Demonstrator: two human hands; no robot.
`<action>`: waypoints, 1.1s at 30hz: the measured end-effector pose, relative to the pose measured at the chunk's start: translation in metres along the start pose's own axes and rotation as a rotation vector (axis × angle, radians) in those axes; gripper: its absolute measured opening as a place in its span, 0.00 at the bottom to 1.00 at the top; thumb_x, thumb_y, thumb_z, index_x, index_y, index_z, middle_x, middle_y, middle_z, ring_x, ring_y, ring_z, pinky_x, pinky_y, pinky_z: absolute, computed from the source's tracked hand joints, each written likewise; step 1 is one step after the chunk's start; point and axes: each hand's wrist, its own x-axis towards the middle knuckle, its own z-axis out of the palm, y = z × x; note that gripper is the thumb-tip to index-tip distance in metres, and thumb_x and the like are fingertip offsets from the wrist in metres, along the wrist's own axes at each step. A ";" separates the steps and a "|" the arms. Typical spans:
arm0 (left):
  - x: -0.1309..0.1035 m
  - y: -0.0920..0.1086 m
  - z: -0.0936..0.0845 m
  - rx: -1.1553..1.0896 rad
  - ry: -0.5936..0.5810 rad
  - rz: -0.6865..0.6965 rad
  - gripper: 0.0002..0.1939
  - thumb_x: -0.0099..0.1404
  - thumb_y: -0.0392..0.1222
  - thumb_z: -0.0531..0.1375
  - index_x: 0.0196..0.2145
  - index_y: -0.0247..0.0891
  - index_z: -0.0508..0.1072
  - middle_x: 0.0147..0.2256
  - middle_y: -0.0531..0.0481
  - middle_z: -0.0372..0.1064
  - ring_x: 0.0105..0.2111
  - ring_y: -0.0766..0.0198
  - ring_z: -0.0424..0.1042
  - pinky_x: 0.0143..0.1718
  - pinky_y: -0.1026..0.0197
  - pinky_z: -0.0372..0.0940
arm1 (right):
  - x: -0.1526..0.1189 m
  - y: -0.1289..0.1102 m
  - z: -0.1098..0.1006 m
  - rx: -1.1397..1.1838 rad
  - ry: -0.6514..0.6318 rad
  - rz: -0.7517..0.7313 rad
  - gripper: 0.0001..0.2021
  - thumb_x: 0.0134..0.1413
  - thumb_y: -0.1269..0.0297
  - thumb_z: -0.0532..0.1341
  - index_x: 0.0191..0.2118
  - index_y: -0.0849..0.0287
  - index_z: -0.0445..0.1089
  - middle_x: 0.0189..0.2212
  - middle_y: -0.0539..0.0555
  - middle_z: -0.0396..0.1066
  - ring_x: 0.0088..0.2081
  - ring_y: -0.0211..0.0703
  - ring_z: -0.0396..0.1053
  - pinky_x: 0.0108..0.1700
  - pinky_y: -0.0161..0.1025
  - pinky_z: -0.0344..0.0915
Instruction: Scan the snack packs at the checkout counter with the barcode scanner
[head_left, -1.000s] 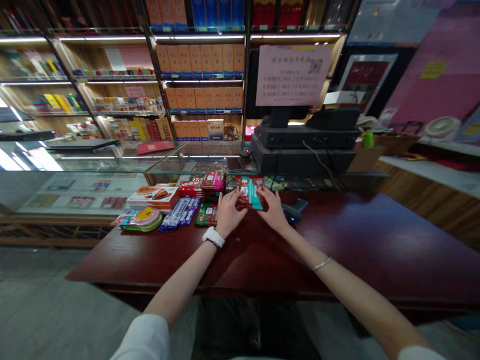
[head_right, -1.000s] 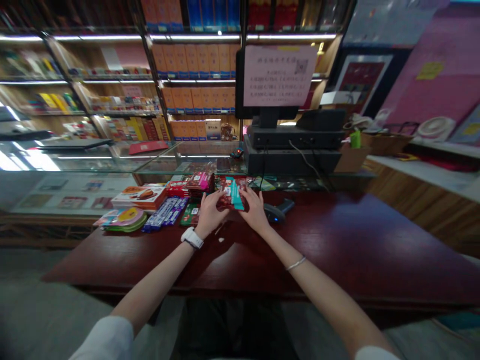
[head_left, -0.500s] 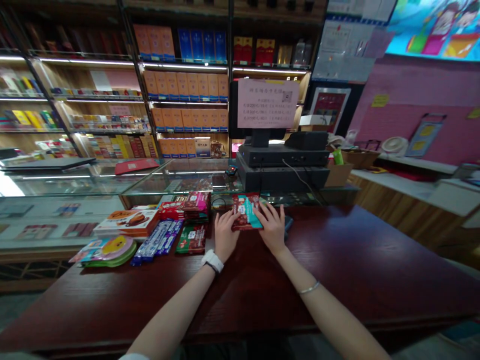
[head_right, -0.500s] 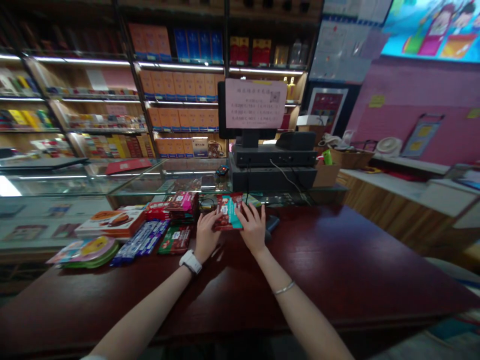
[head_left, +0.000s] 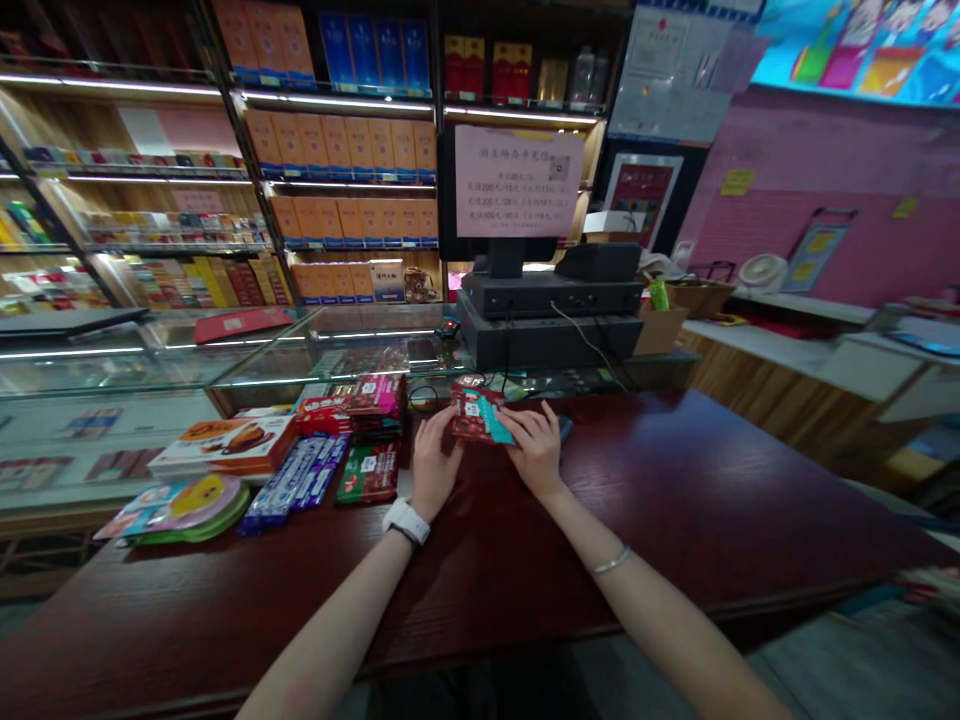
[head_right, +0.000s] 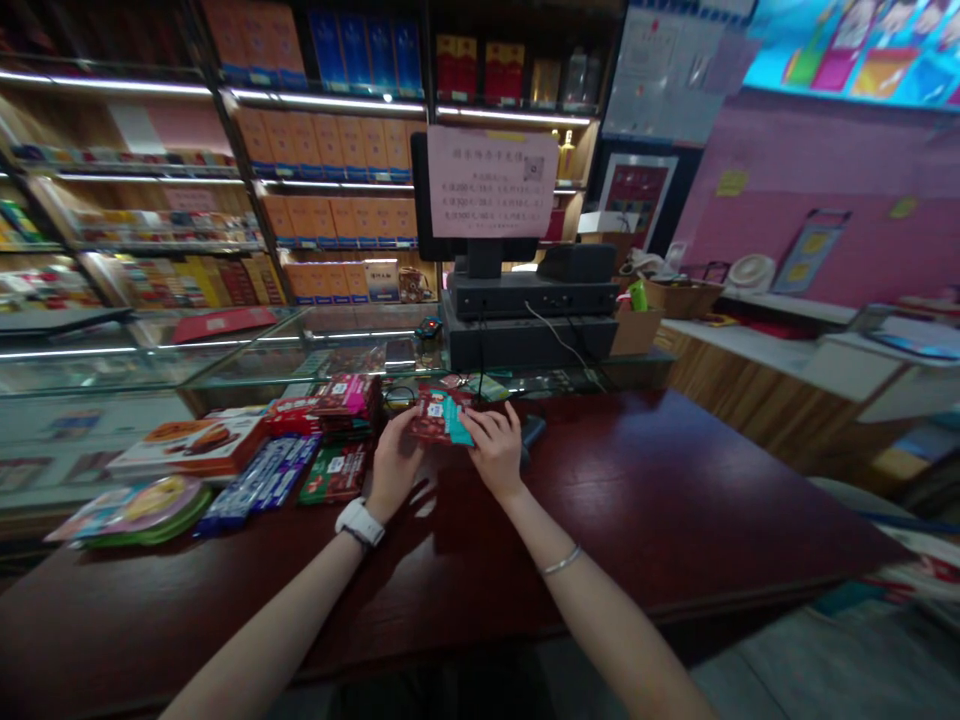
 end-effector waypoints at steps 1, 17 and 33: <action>0.001 0.000 0.000 -0.011 0.014 0.003 0.24 0.63 0.34 0.59 0.57 0.43 0.65 0.53 0.43 0.68 0.55 0.56 0.67 0.60 0.45 0.60 | -0.001 -0.001 0.001 0.026 0.004 0.027 0.12 0.61 0.65 0.60 0.49 0.52 0.74 0.40 0.51 0.79 0.41 0.44 0.71 0.64 0.53 0.52; -0.001 -0.003 0.003 -0.500 -0.227 -0.288 0.35 0.59 0.46 0.65 0.61 0.41 0.59 0.56 0.42 0.66 0.56 0.54 0.67 0.61 0.48 0.58 | -0.002 -0.005 -0.004 -0.059 -0.050 -0.042 0.14 0.59 0.69 0.59 0.47 0.47 0.76 0.36 0.51 0.75 0.43 0.44 0.68 0.67 0.56 0.50; 0.006 -0.013 0.012 -0.857 0.021 -0.694 0.28 0.49 0.46 0.71 0.47 0.38 0.71 0.42 0.48 0.74 0.42 0.60 0.74 0.51 0.53 0.67 | -0.008 -0.015 0.008 -0.010 -0.239 -0.227 0.22 0.55 0.73 0.59 0.55 0.51 0.70 0.50 0.56 0.71 0.56 0.47 0.65 0.68 0.56 0.47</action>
